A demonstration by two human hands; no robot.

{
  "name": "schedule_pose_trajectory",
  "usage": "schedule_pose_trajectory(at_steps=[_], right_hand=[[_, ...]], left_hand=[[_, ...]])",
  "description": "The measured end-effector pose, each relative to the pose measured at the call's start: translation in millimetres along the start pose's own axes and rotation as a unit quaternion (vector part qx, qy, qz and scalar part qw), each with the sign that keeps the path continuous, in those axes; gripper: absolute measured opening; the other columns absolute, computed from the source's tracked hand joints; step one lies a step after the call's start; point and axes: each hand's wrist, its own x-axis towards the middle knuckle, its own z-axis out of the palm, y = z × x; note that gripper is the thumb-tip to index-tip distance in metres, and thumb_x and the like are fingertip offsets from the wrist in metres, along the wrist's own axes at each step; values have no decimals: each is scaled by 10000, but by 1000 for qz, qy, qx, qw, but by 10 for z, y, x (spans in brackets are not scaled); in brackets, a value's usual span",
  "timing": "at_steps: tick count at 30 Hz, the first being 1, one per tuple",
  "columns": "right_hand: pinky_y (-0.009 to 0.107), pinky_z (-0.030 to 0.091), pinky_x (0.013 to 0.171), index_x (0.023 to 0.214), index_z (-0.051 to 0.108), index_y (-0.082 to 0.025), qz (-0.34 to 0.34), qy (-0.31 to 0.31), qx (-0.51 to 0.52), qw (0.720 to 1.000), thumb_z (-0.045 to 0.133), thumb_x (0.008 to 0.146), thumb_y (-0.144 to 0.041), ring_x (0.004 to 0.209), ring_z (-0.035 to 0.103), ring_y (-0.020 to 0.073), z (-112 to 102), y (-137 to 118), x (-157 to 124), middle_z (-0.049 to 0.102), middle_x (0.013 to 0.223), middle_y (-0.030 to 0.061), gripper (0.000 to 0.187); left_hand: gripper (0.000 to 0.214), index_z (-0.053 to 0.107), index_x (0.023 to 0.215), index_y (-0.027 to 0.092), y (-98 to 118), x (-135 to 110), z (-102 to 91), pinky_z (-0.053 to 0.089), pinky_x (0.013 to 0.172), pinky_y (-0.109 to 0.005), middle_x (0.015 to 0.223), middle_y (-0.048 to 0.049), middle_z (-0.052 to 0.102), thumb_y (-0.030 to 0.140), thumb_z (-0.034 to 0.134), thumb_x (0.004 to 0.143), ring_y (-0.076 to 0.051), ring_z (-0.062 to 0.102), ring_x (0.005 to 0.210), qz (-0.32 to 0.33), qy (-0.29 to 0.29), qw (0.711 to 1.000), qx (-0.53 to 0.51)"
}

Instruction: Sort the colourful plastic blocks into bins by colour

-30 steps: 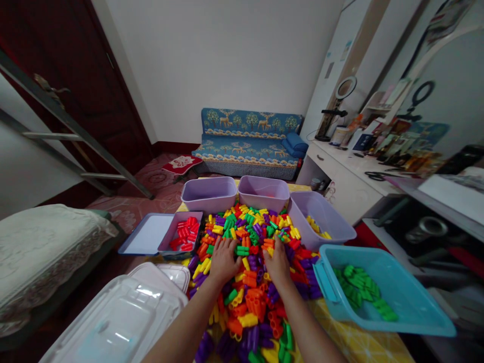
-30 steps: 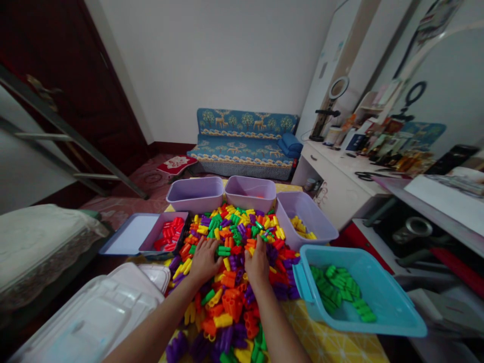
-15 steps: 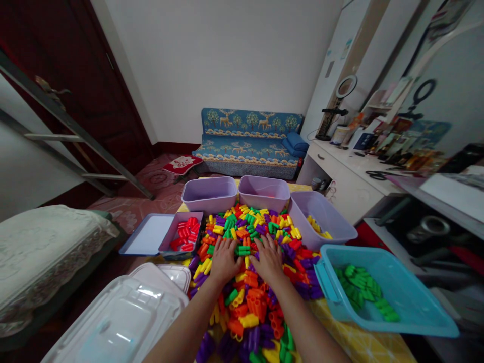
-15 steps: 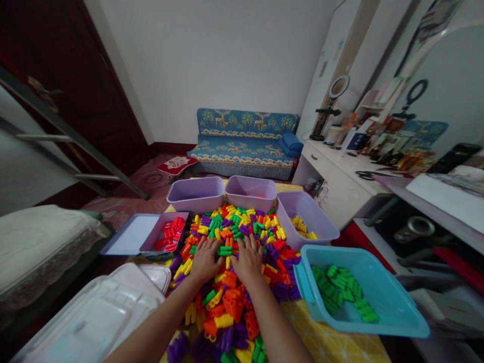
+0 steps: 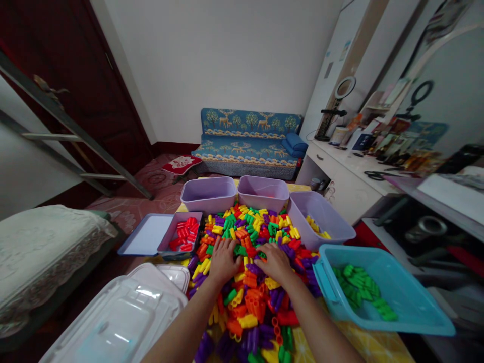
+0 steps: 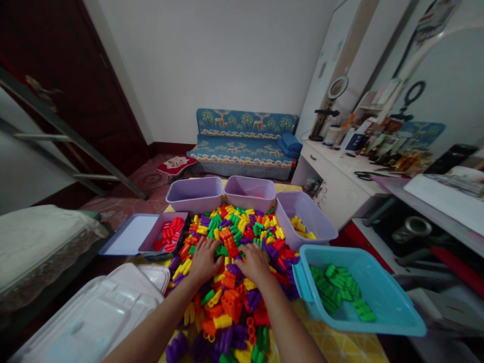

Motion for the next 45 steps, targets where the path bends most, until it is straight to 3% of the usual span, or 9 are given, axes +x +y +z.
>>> schedule_pose_trajectory(at_steps=[3,6,9,14,20,27,32,38,45], right_hand=[[419,378,976,1058,695,-273,35,4,-19,999,552,843,-313,1128,550,250,2,30,10,685,1128,35,261],[508,246,1077,1038,703,-275,52,45,-37,997,519,855,-252,1147,547,258,55,-6,14,695,1108,42,260],[488,219,1098,1153,658,-260,45,68,-33,996,540,830,-216,1151,545,253,109,-77,4,678,1137,67,347],[424,279,1057,1356,512,-265,21,18,-41,999,564,812,-241,1143,532,258,120,-177,6,648,1154,80,547],[475,254,1059,1427,415,-305,68,-33,-32,997,606,786,-316,1188,500,302,168,-218,115,611,1231,92,669],[369,333,998,1236,592,-249,58,37,41,997,576,828,-274,1103,575,225,275,-65,128,680,1136,53,410],[352,377,929,1186,635,-274,30,80,61,994,597,841,-322,1040,607,217,299,58,127,703,1086,37,351],[369,354,968,1223,615,-380,-37,104,93,990,626,844,-339,1012,591,198,322,106,128,705,1048,-20,381],[445,252,1080,1253,594,-337,-50,105,74,990,549,901,-282,1082,556,199,353,35,115,685,1139,-1,359]], left_hand=[[357,581,1103,253,1,1,1,218,1158,-455,1097,-53,634,293,596,749,-258,556,1080,2,2,1000,1],[357,582,1102,246,1,0,-6,220,1159,-449,1100,-54,634,292,596,748,-255,556,1080,4,1,1000,3],[369,579,1117,244,-3,-3,-7,210,1162,-448,1115,-57,630,291,595,751,-255,549,1096,5,-2,1000,2],[384,588,1132,238,-18,-7,8,207,1160,-448,1124,-60,624,290,600,751,-257,542,1106,0,-8,1000,1],[456,589,1207,265,-35,-7,4,183,1168,-454,1133,-50,617,278,608,752,-249,542,1112,13,-11,1000,-5],[433,608,1203,283,-45,-10,14,196,1160,-465,1123,-45,617,295,610,770,-252,544,1104,11,-12,1000,-10],[415,610,1203,280,-41,-9,10,190,1157,-471,1118,-46,616,311,602,790,-252,542,1101,8,-19,1000,-10],[630,463,1385,334,-52,-6,-2,205,1144,-481,1129,-38,608,275,620,777,-247,540,1082,21,-20,1000,-9],[642,376,1444,341,-117,-10,39,243,1128,-517,1196,-58,586,421,597,847,-252,536,1127,38,-17,999,-27]])
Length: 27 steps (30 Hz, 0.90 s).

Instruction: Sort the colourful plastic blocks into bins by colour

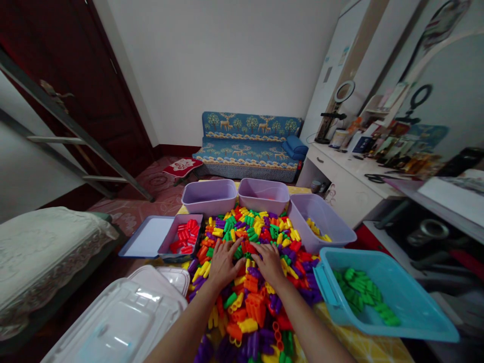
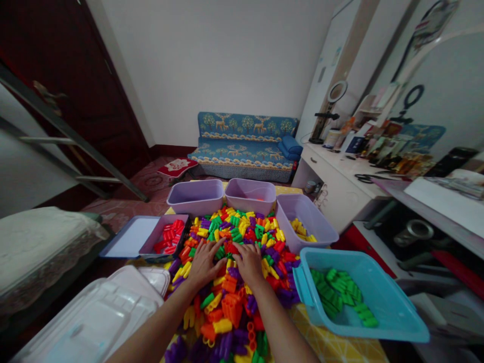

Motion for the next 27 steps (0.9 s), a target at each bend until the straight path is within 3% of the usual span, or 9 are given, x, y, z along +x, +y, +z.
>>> schedule_pose_trajectory(at_steps=[2,5,10,14,16,18,20,23,27], right_hand=[[460,235,1088,1212,623,-342,-17,-1,-17,1000,547,907,-289,1074,551,205,5,-57,4,693,1105,-2,319],[470,230,1088,1151,659,-346,-28,4,-22,999,557,907,-313,1046,552,213,7,-132,14,706,1041,-8,266],[380,362,990,1160,657,-266,1,22,21,1000,627,857,-301,1014,556,213,33,-111,29,697,1022,26,306],[347,391,957,1210,619,-241,4,17,40,999,687,797,-296,1055,538,221,63,-26,32,676,1069,35,423],[348,391,958,1225,606,-253,9,12,37,999,690,789,-307,1063,534,223,71,2,32,671,1073,29,447],[349,389,958,1215,612,-265,11,4,33,999,682,795,-318,1075,529,223,73,16,32,665,1096,26,430],[352,386,956,1192,627,-275,11,-7,29,999,669,806,-326,1086,526,223,72,23,32,661,1119,24,392],[357,384,954,1180,635,-290,6,-14,27,1000,636,831,-327,1090,527,220,70,33,27,662,1128,18,351],[357,381,959,1184,635,-297,1,-5,33,999,629,835,-316,1084,529,216,84,53,16,664,1123,18,349]], left_hand=[[641,345,1460,337,-37,1,18,258,1123,-526,1261,-72,557,459,564,870,-250,525,1166,8,5,1000,-19],[540,433,1403,377,-93,0,41,265,1121,-540,1350,-72,506,436,563,882,-255,491,1239,21,11,999,-32],[350,627,1213,396,-151,1,74,259,1127,-551,1323,-53,555,341,607,868,-248,525,1224,8,20,998,-67],[248,711,1079,344,-185,12,74,228,1142,-564,1285,-44,610,342,622,849,-247,564,1178,-17,40,985,-165],[245,728,1043,289,-202,19,62,281,1124,-542,1258,-60,633,370,609,845,-252,570,1171,-44,63,964,-253],[290,731,1023,232,-222,31,49,387,1060,-493,1174,-83,677,413,597,839,-252,596,1129,-91,84,925,-359],[345,724,1005,187,-250,53,31,469,974,-440,1064,-94,717,450,624,805,-247,639,1044,-159,108,866,-462],[370,695,989,161,-322,117,-28,505,916,-390,971,-85,734,452,669,760,-220,681,944,-262,201,740,-586],[224,630,1005,214,-476,223,-217,517,899,-323,1016,-53,714,365,528,874,-155,685,957,-348,334,558,-675]])
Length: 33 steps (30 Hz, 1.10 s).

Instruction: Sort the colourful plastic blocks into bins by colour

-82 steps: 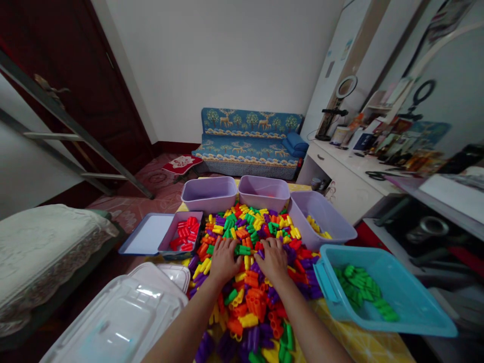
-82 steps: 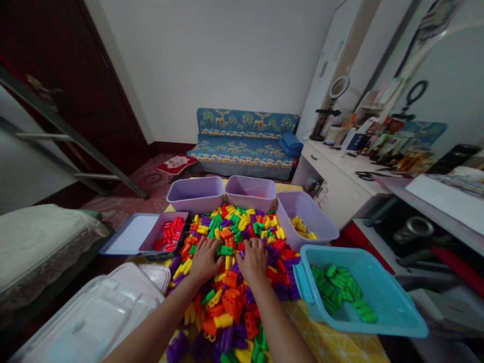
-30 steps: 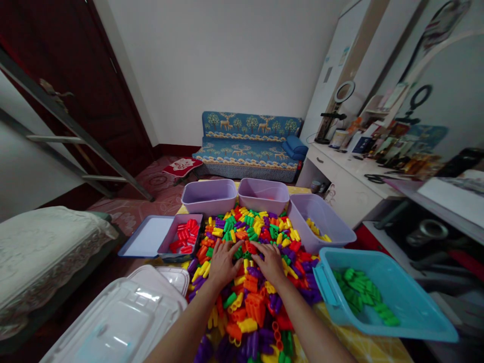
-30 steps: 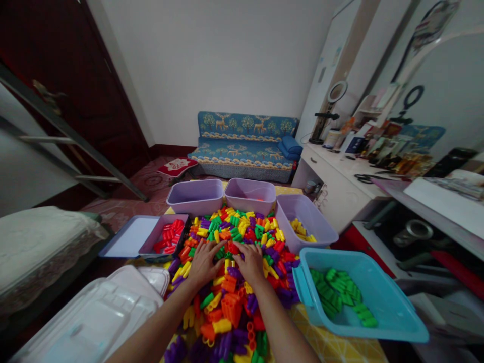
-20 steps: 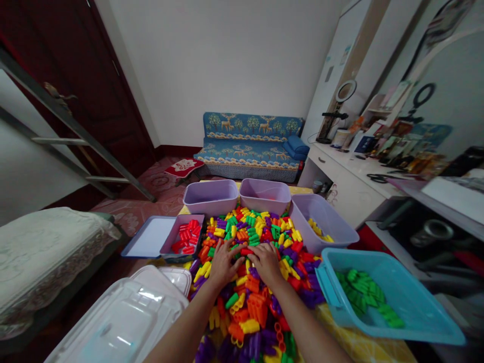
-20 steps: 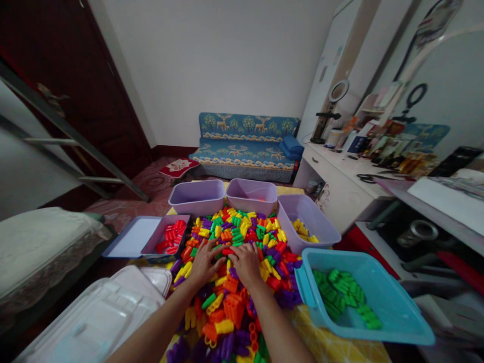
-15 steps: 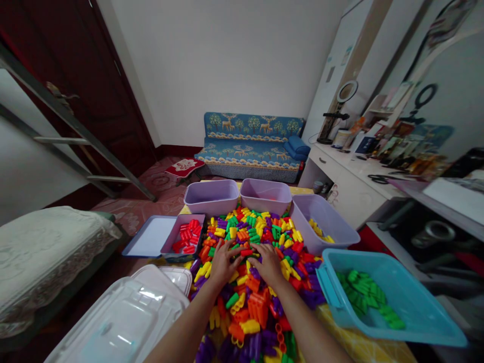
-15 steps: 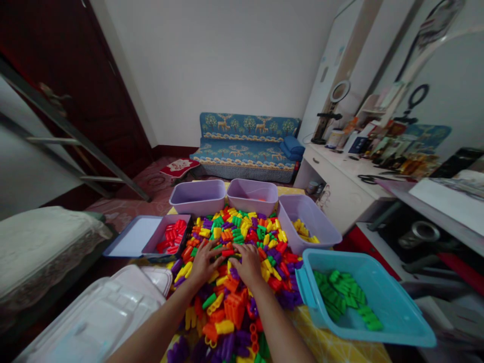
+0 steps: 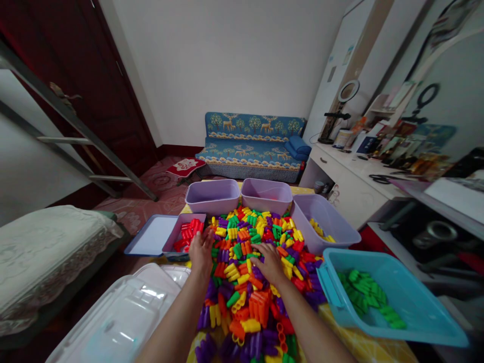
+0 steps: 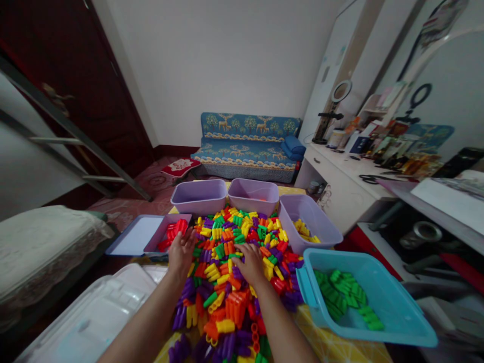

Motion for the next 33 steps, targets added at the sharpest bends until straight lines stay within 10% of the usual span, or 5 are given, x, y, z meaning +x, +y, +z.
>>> schedule_pose_trajectory(at_steps=[8,14,18,23,33], right_hand=[[355,375,966,1179,638,-281,-5,9,9,1000,644,827,-306,1081,529,212,7,5,-14,669,1115,21,354],[358,377,965,1170,640,-289,-1,8,10,1000,631,832,-299,1082,531,212,-5,-15,-17,670,1113,18,339],[358,376,966,1160,643,-287,-1,16,15,1000,631,830,-294,1081,531,212,0,-16,-22,670,1113,15,330],[364,380,968,1159,644,-294,4,15,11,1000,618,835,-297,1081,535,214,7,-11,-21,671,1115,18,325],[383,377,992,1175,633,-241,3,13,-7,1000,605,832,-297,1119,521,232,51,37,-20,655,1162,48,349]], left_hand=[[275,583,946,217,290,122,68,524,873,-301,1079,-76,670,289,317,938,-133,656,1018,-99,43,991,-83],[297,636,1030,189,138,-102,87,519,854,-374,1046,-97,690,383,564,816,-218,657,955,34,-85,976,199],[246,682,1005,193,32,-274,16,468,930,-407,1044,-95,677,271,551,812,-254,611,1013,261,-176,794,520],[370,652,1115,167,-143,-425,-19,454,929,-411,1142,-143,628,81,496,790,-266,593,1056,282,-192,606,718],[289,699,1020,201,-204,-351,-87,525,854,-351,1006,-62,702,167,540,781,-203,653,925,235,-305,759,526]])
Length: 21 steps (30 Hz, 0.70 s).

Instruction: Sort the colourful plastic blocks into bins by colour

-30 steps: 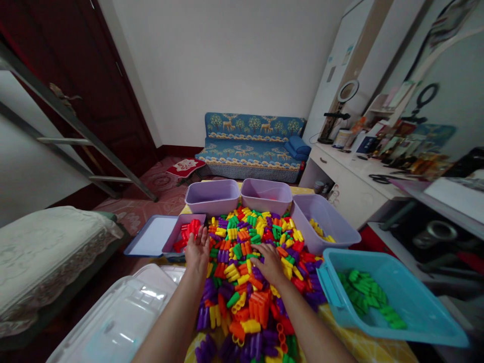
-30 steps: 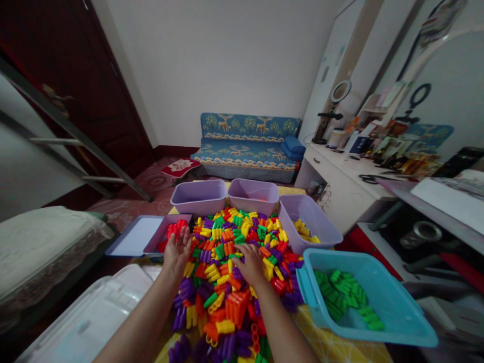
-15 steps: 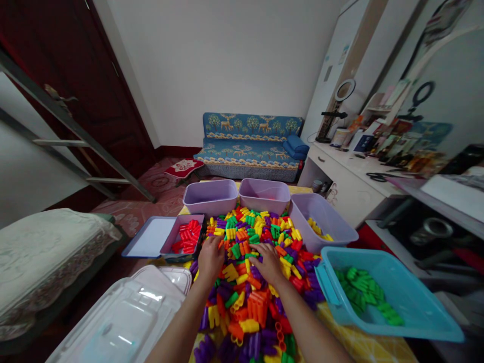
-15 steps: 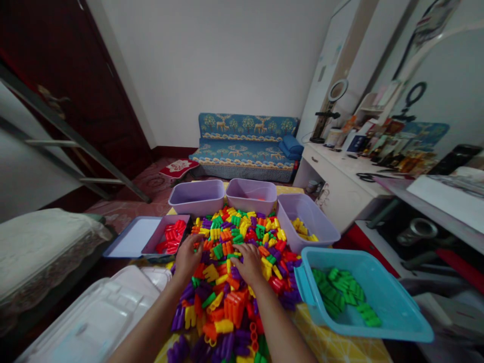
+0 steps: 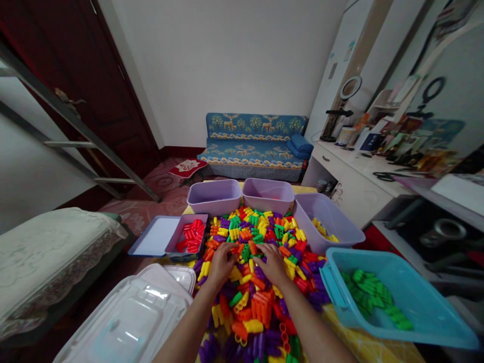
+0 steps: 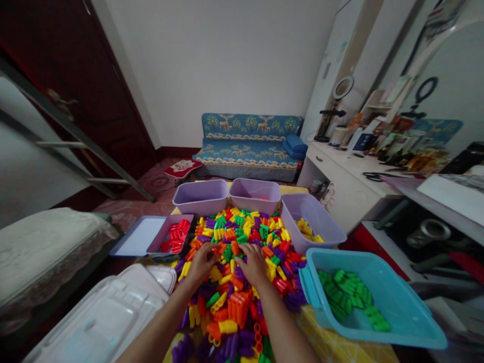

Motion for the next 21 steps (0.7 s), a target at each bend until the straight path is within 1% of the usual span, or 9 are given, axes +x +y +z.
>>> schedule_pose_trajectory(at_steps=[2,4,6,8,10,12,15,17,21], right_hand=[[383,378,993,1172,634,-245,1,0,0,1000,597,817,-255,1119,519,229,3,-2,0,655,1162,45,357],[377,376,995,1172,633,-254,3,-1,1,1000,583,796,-205,1120,517,223,2,-6,1,655,1162,36,383],[374,372,998,1173,633,-263,4,-3,1,1000,573,779,-178,1122,515,219,-2,-9,2,654,1163,30,408],[375,369,1002,1175,634,-271,6,-4,2,1000,567,773,-172,1127,513,218,-5,-11,2,653,1166,26,419],[379,366,1004,1173,635,-276,7,-4,2,1000,564,773,-173,1129,513,222,-6,-10,1,653,1167,26,420],[378,366,1003,1173,637,-268,6,-3,4,1000,562,773,-171,1130,512,224,-8,-10,0,654,1166,29,419],[376,370,1000,1175,638,-258,5,-2,8,1000,561,774,-173,1128,512,225,-11,-13,-3,654,1161,33,417],[379,369,1003,1175,638,-264,5,-2,9,1000,557,779,-175,1130,513,224,-12,-15,-6,654,1163,30,414],[385,374,1012,1213,617,-262,7,2,16,1000,557,812,-222,1139,518,223,-12,-9,-10,651,1179,34,408]], left_hand=[[297,699,1054,203,24,34,-3,528,868,-364,998,-62,715,224,524,816,-204,657,931,-7,-5,999,-43],[321,693,1091,209,47,101,-10,499,943,-388,1070,-66,703,235,492,843,-211,632,1031,8,2,999,-46],[367,673,1149,225,56,190,-16,442,1028,-420,1204,-69,646,196,495,829,-226,560,1171,30,24,999,-2],[424,658,1184,240,44,273,-8,403,1067,-458,1290,-75,584,153,532,788,-256,497,1246,29,31,997,65],[407,686,1139,249,16,328,19,393,1073,-486,1298,-81,567,138,558,769,-285,481,1253,20,16,992,122],[351,718,1069,246,-26,343,62,404,1062,-485,1287,-84,564,138,554,779,-292,493,1232,21,1,989,148],[351,725,1058,212,-95,312,121,436,1035,-433,1285,-97,546,118,510,798,-264,525,1190,18,-4,993,117],[348,727,1051,180,-120,283,128,450,1018,-401,1270,-113,550,111,500,797,-248,548,1164,-3,-9,997,77],[275,729,1025,170,-19,251,67,452,1005,-405,1237,-112,593,225,534,838,-248,561,1156,-49,36,998,-8]])
